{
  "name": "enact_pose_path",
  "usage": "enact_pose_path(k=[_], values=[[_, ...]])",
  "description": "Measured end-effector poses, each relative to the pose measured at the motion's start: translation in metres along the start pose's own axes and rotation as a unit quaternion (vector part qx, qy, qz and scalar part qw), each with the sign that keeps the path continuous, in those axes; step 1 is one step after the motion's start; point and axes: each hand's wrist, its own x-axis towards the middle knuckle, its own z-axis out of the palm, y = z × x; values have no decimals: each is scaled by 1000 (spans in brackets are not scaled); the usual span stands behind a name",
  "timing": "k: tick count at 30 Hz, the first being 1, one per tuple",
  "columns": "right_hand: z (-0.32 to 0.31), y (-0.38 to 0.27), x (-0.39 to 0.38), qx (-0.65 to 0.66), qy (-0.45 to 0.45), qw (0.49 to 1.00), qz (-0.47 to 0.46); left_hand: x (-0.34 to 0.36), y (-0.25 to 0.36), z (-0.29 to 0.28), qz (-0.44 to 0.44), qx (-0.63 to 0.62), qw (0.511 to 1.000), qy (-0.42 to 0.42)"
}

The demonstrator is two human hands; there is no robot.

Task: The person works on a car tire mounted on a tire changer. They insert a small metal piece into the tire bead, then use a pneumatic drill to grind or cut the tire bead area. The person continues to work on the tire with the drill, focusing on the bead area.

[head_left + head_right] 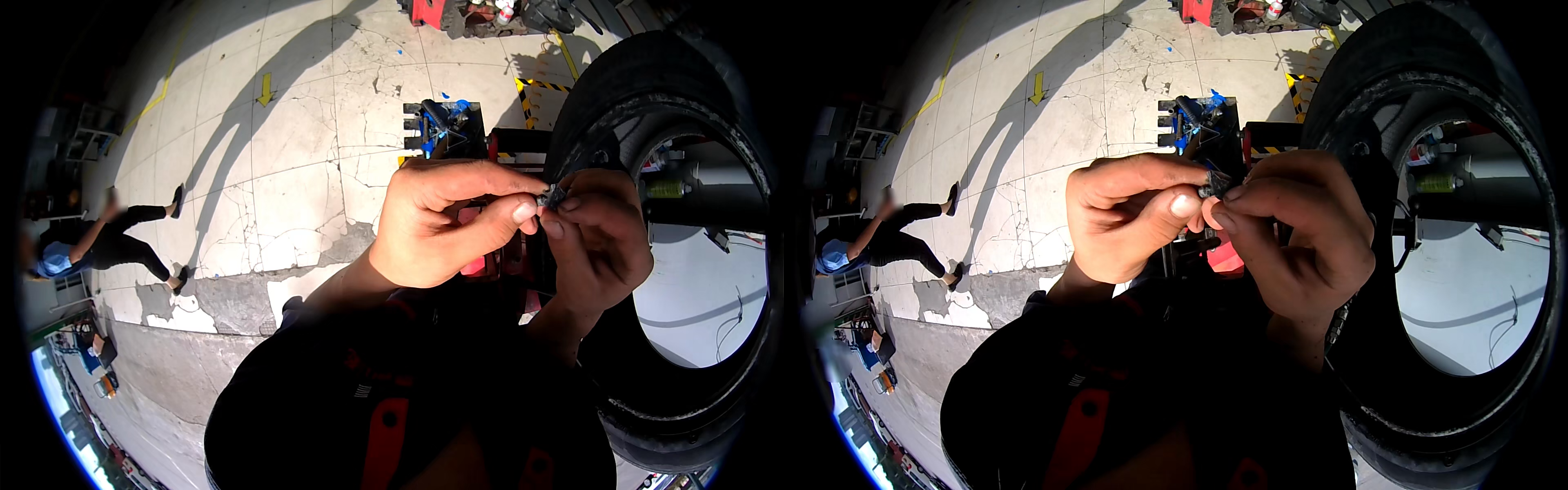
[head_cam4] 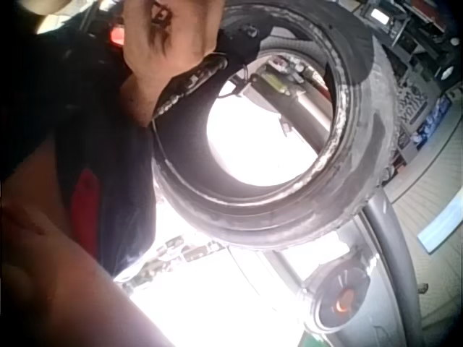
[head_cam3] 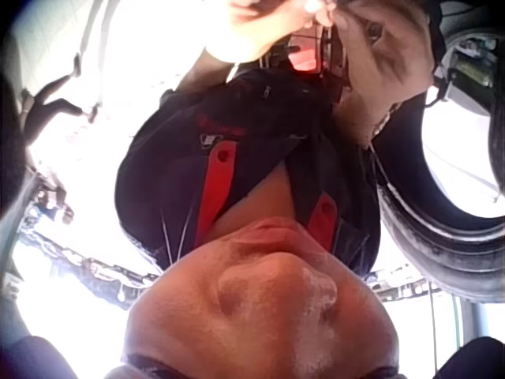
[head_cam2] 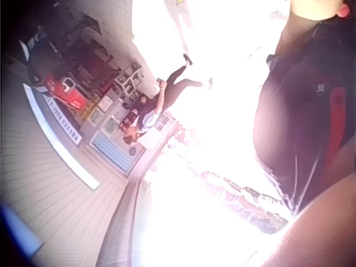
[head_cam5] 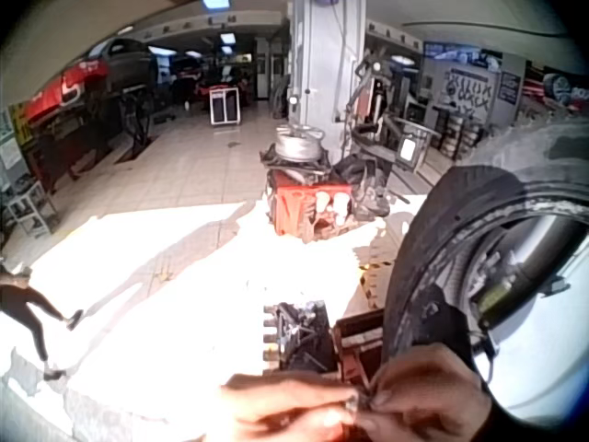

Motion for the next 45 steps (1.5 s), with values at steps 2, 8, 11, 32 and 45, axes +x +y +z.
enact_pose_path(k=[2, 8, 11, 32, 45], values=[[4, -3, -1, 20, 27, 999, 39, 2, 2, -1, 8, 78, 997, -9], [-5, 3, 2, -21, -36, 999, 11, 6, 5, -3, 55, 163, 985, -24], [-6, 2, 1, -22, -44, 998, 33, 5, 1, -3, 45, 119, 992, -15], [-2, 3, -11, 473, -26, 837, 273, 5, -1, 2, 67, -105, 990, -70], [23, 9, -4, -82, -85, 978, 170, 14, -58, -22, -11, -95, 992, 82]])
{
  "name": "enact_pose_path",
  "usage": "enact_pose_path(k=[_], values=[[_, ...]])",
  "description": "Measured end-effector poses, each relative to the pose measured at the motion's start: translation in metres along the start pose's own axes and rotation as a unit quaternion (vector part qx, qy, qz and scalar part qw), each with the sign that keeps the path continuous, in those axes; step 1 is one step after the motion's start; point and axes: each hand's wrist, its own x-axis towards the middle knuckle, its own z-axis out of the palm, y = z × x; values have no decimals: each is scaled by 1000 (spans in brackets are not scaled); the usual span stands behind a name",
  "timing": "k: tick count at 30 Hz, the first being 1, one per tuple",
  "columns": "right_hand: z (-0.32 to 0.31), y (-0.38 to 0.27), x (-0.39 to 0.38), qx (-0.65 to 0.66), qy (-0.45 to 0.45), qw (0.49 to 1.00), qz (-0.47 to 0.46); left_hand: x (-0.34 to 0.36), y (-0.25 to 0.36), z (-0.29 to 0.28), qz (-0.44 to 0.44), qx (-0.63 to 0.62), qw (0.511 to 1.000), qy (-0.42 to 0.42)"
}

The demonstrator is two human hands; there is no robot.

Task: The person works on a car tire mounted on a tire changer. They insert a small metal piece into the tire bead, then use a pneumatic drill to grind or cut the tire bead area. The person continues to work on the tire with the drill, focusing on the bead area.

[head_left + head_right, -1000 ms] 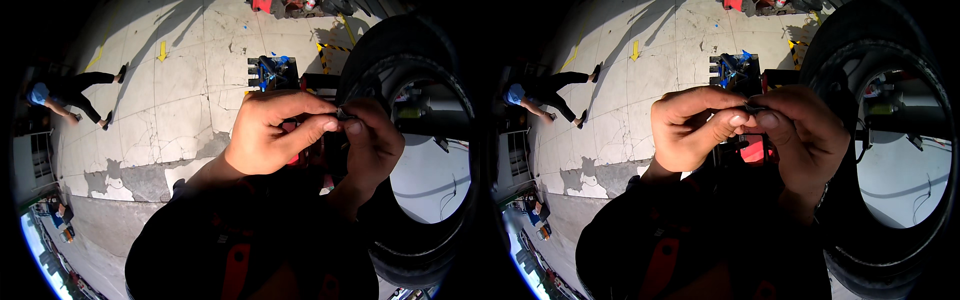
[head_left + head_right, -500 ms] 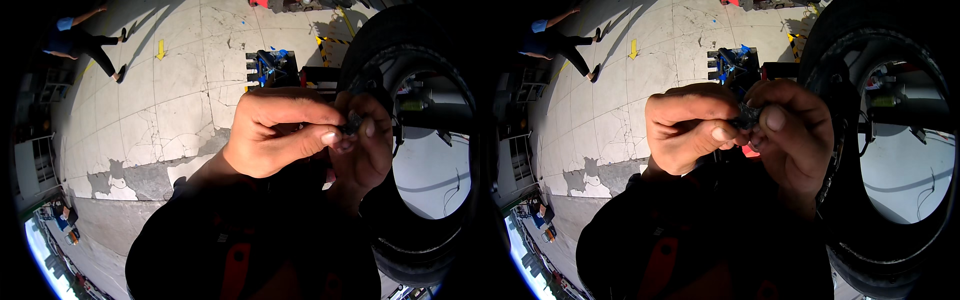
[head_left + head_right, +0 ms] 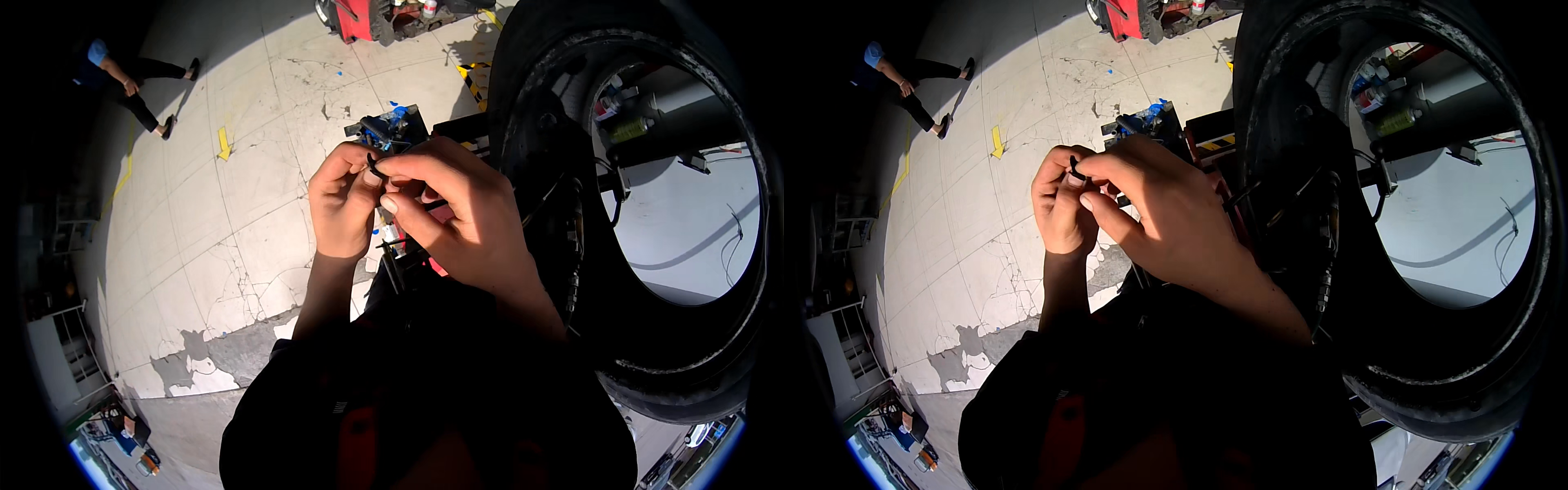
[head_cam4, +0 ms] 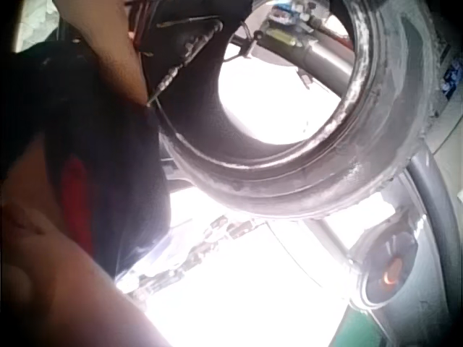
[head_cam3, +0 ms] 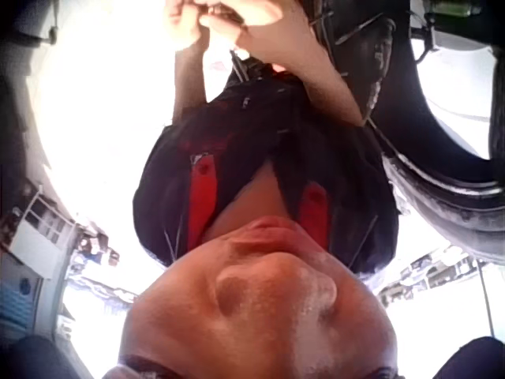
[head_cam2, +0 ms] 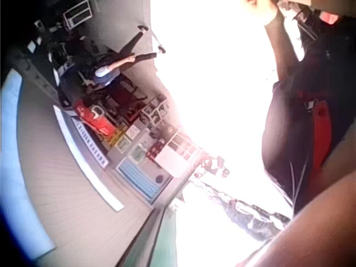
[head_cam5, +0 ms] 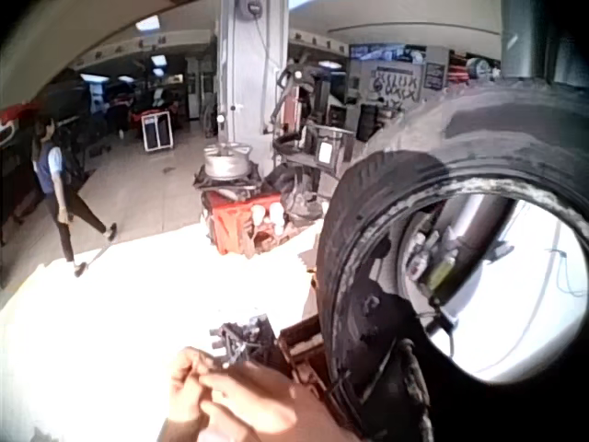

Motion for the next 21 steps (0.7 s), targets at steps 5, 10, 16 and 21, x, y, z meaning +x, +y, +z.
enact_pose_path(k=[5, 10, 16, 21], values=[[24, 36, -6, -122, -196, 973, -15, -12, -153, -185, -274, -137, 940, 149], [23, 48, -8, -114, -268, 956, -35, -57, -159, -246, -290, -99, 918, 251], [16, 58, -10, -146, -229, 962, -25, 2, 1, -150, -67, -274, 949, 139], [14, 56, -11, -133, -251, 959, -3, 1, 103, -92, 149, -413, 873, -211]])
